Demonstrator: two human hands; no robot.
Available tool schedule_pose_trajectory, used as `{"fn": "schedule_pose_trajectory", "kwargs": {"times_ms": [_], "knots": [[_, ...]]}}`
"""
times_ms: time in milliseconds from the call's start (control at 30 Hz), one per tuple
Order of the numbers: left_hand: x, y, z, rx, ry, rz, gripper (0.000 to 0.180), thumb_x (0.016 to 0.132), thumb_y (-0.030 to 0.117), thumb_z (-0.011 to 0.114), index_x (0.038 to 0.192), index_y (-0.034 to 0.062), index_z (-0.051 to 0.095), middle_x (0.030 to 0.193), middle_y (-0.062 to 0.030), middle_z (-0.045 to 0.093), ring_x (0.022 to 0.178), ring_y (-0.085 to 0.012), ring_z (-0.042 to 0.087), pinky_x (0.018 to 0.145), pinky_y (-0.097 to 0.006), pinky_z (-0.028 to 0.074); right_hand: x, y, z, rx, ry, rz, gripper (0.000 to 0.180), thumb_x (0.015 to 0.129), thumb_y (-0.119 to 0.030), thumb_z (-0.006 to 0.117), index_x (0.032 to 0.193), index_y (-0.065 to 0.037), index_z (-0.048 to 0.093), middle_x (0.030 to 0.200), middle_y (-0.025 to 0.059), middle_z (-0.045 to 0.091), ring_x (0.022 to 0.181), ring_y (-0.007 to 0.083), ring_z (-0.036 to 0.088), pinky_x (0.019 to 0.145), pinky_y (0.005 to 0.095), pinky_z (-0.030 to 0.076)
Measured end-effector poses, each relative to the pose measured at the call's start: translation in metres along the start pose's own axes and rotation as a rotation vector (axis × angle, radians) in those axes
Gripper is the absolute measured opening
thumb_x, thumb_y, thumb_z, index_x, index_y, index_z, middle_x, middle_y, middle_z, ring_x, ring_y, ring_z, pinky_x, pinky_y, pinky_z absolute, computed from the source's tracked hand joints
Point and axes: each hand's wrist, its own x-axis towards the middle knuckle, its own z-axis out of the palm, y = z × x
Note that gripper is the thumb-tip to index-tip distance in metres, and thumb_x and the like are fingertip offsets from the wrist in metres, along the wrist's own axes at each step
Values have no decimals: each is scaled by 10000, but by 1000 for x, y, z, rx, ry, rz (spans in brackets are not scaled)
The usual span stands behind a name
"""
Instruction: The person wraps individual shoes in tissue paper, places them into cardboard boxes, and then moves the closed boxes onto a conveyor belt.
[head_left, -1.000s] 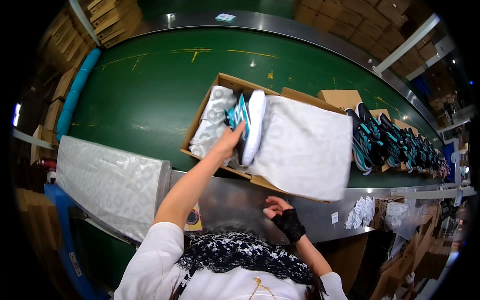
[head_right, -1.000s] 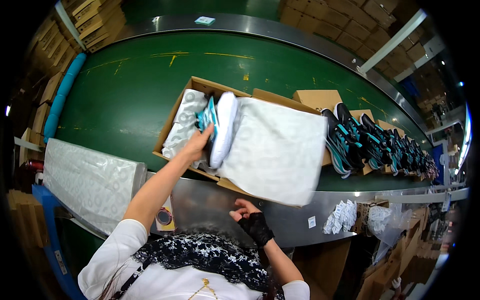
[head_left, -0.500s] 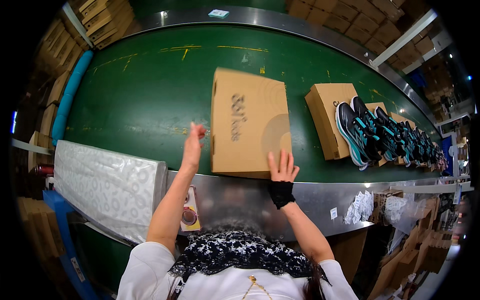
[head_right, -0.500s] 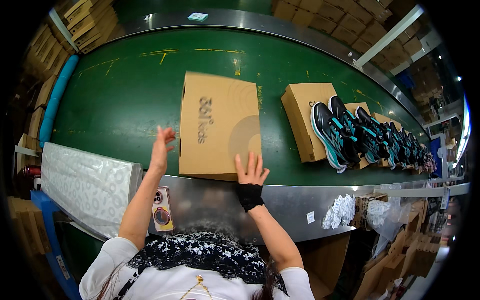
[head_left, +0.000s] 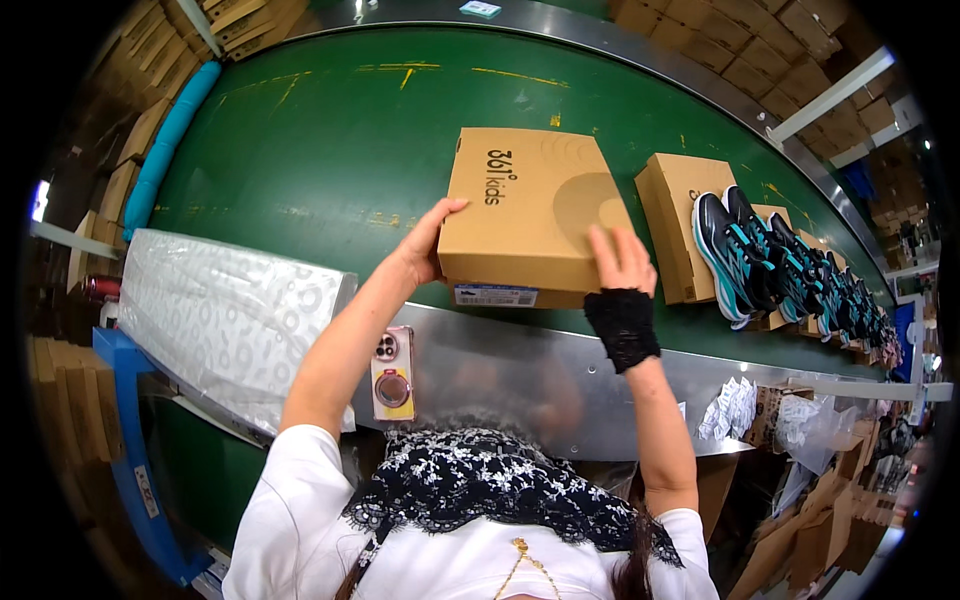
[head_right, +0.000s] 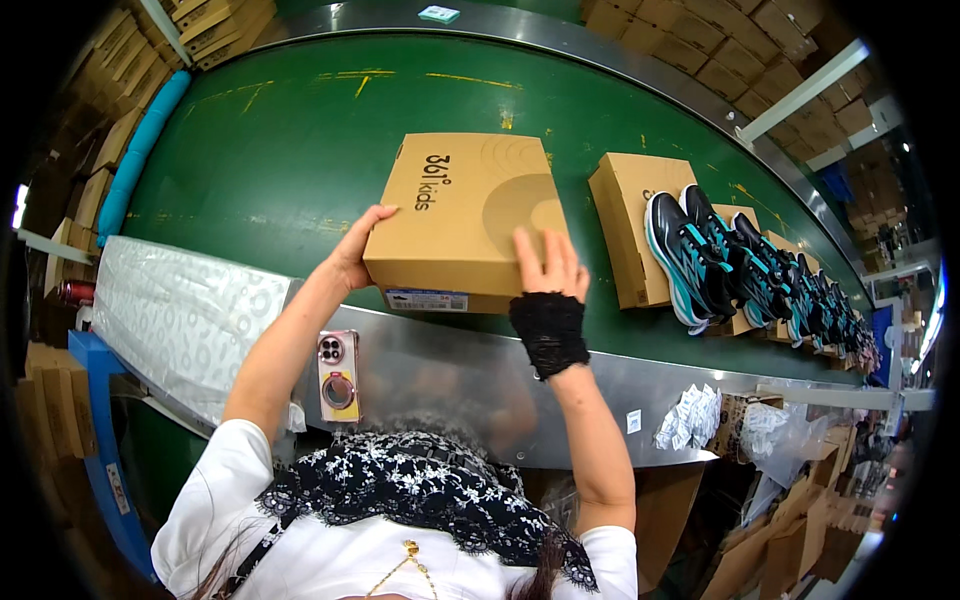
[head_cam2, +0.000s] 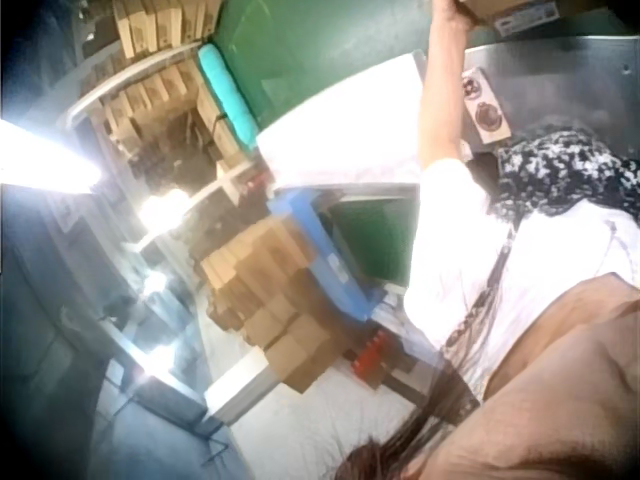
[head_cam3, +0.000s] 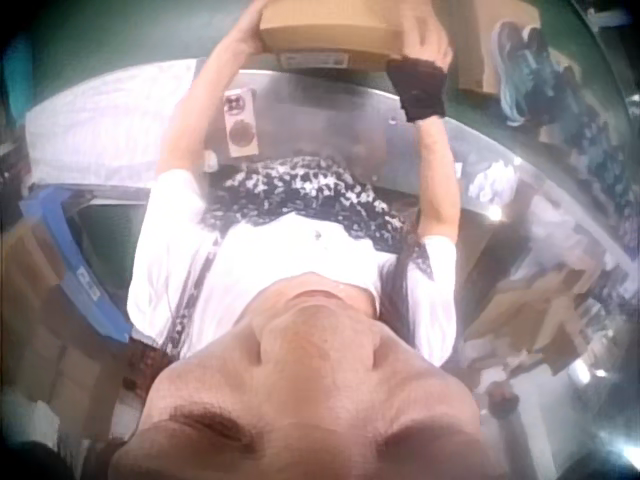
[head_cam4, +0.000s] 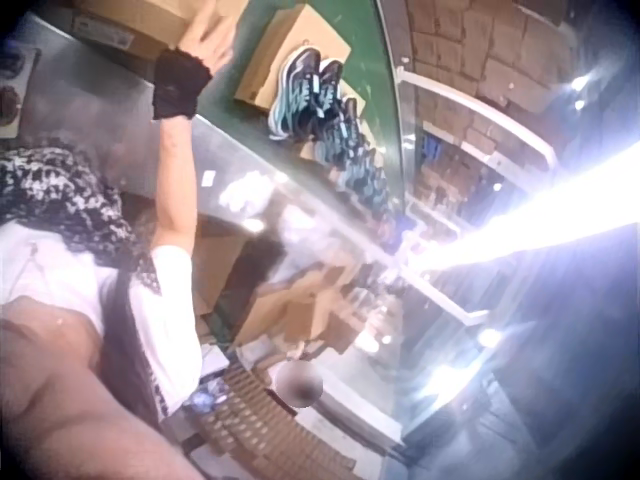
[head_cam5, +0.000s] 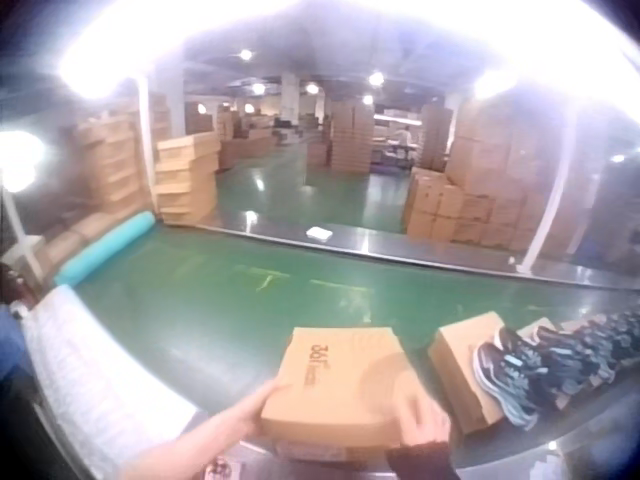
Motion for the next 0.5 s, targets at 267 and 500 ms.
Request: {"fn": "schedule_pose_trajectory", "kwargs": {"times_ms": [267, 500], "knots": [[-104, 12, -11, -174, 7, 247, 605, 713, 551, 493, 1172, 158, 492, 1167, -106, 484, 1049, -279, 441, 854, -528, 313, -18, -12, -30, 386, 195, 44, 600, 692, 25, 553, 1261, -47, 377, 1283, 203, 342, 1158, 367, 376, 956, 389, 335], [-243, -17, -62, -427, 197, 669, 501, 791, 460, 470, 1139, 103, 514, 1066, -78, 575, 929, -206, 566, 755, -373, 475, -66, -23, 10, 590, -107, -49, 557, 710, -18, 568, 1238, -41, 392, 1289, 227, 319, 1165, 394, 358, 960, 403, 323]]}}
